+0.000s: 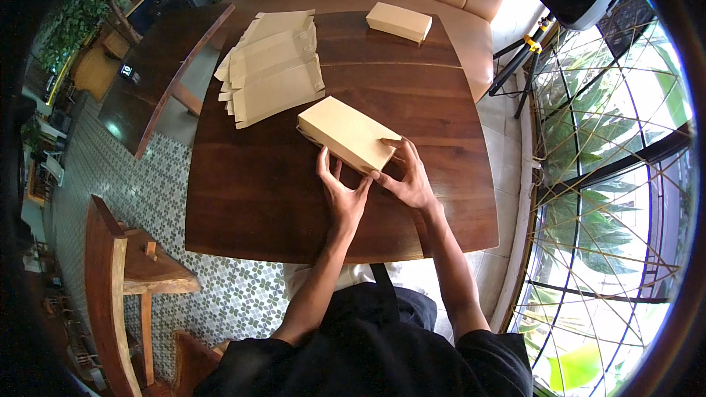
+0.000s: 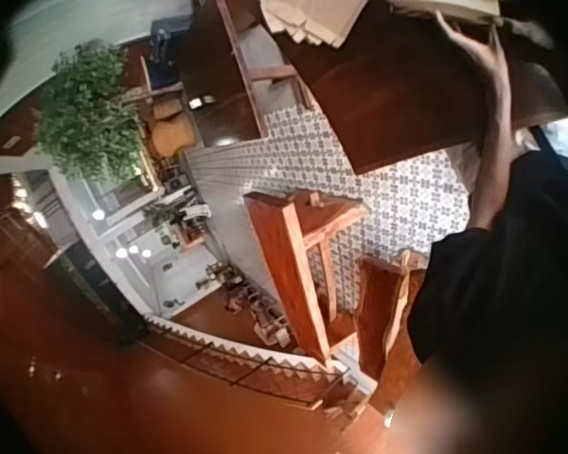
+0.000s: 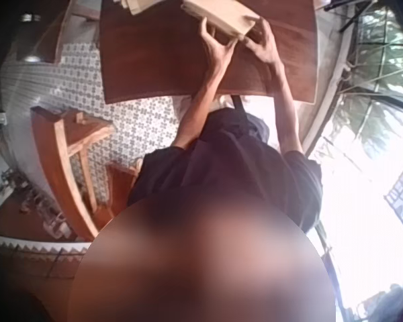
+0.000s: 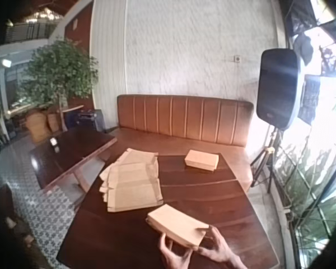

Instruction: The person assembles flat-packed cardboard boxes by folding and tucking flaps into slots. They complete one box, place it on a stack, then begin a second box. The process is repeated with consistent hand motions and no tools.

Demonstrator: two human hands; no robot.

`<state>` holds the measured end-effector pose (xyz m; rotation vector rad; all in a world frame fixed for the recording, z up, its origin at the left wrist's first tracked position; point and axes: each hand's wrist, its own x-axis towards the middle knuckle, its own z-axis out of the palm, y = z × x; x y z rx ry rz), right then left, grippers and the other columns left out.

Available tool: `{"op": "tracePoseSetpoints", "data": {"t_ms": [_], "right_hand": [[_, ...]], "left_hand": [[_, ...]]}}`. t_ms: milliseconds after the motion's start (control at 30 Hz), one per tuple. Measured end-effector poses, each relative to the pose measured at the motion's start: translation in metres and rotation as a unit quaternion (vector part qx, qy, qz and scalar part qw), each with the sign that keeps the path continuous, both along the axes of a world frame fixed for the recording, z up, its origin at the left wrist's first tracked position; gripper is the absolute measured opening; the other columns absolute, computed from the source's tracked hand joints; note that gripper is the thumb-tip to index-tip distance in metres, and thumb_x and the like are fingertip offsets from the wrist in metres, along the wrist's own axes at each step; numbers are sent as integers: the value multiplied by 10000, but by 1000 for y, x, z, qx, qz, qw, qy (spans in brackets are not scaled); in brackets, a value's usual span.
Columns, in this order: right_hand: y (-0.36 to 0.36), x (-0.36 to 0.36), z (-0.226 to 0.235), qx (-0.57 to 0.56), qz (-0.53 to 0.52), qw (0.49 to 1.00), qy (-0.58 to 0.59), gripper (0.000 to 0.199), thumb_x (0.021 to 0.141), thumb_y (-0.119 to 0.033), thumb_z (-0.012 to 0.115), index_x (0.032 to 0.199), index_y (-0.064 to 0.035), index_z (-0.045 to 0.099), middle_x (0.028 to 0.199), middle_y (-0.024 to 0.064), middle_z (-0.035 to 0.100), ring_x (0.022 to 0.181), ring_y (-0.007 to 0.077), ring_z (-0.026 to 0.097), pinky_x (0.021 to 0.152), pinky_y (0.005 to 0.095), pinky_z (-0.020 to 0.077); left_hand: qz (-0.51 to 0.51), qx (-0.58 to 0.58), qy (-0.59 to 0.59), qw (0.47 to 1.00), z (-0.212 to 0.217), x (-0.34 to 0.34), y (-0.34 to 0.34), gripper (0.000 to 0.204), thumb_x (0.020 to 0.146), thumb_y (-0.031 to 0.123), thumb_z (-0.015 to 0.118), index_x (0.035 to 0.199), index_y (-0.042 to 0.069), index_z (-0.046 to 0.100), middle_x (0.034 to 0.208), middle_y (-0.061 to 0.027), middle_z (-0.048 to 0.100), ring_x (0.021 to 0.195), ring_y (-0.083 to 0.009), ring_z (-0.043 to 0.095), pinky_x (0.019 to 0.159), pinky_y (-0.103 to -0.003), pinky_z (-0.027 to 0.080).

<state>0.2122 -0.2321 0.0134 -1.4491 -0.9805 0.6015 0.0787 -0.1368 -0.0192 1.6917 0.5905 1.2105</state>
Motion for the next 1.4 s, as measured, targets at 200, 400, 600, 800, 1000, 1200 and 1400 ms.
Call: {"op": "tracePoseSetpoints", "data": {"t_ms": [200, 400, 600, 800, 1000, 1200, 1400], "right_hand": [[4, -3, -2, 17, -38, 999, -20, 780, 809, -264, 913, 1419, 10, 512, 1418, 176, 462, 1323, 327, 578, 1123, 502, 495], [4, -9, 1, -73, -88, 958, -261, 851, 745, -369, 942, 1402, -21, 528, 1522, 240, 384, 1472, 428, 383, 1187, 566, 387], [3, -14, 18, -158, -88, 928, -326, 964, 675, -530, 951, 1380, -29, 526, 1658, 328, 133, 1549, 496, 160, 1251, 561, 270], [27, -11, 27, -168, -55, 939, -295, 952, 727, -516, 924, 1390, 0, 477, 1628, 319, 250, 1545, 480, 205, 1263, 602, 219], [53, -20, 18, -209, -120, 857, -456, 1000, 844, -710, 708, 1532, -49, 410, 1612, 309, 304, 1520, 466, 250, 1225, 697, 135], [63, -19, 13, -234, -136, 827, -493, 880, 902, -701, 643, 1565, -156, 449, 1593, 297, 350, 1501, 444, 304, 1223, 634, 159], [57, -1, 18, -179, -127, 870, -441, 752, 927, -615, 664, 1498, -139, 547, 1532, 278, 455, 1469, 413, 381, 1225, 566, 210]], "left_hand": [[9, 41, 0, 999, -2, 4, -4, 985, 841, 75, 865, 1581, -11, 221, 1572, -257, 319, 1483, -381, 382, 1208, -525, 418], [-99, -131, -47, 985, -5, -23, 13, 783, 938, 122, 720, 1562, -4, 263, 1586, -225, 338, 1483, -359, 375, 1237, -508, 314], [-22, -217, -43, 975, 2, -27, 92, 748, 1052, 344, 645, 1566, -55, 277, 1632, -231, 302, 1563, -300, 247, 1301, -452, 169], [-105, -179, -31, 978, 0, -9, 130, 585, 1024, 325, 696, 1446, -35, 509, 1387, -169, 621, 1322, -265, 566, 1163, -454, 396], [-96, -212, -112, 966, -15, -5, 117, 813, 954, 193, 796, 1562, -17, 298, 1338, -210, 635, 1275, -243, 599, 1106, -424, 471], [-101, -269, -100, 953, -15, -3, 120, 869, 966, 106, 769, 1602, 14, 184, 1369, -244, 610, 1282, -247, 591, 1128, -412, 459], [-164, -268, -159, 936, -16, -5, 126, 526, 1004, 92, 719, 1476, 6, 503, 1327, -114, 664, 1215, -177, 622, 1069, -332, 491]]}}
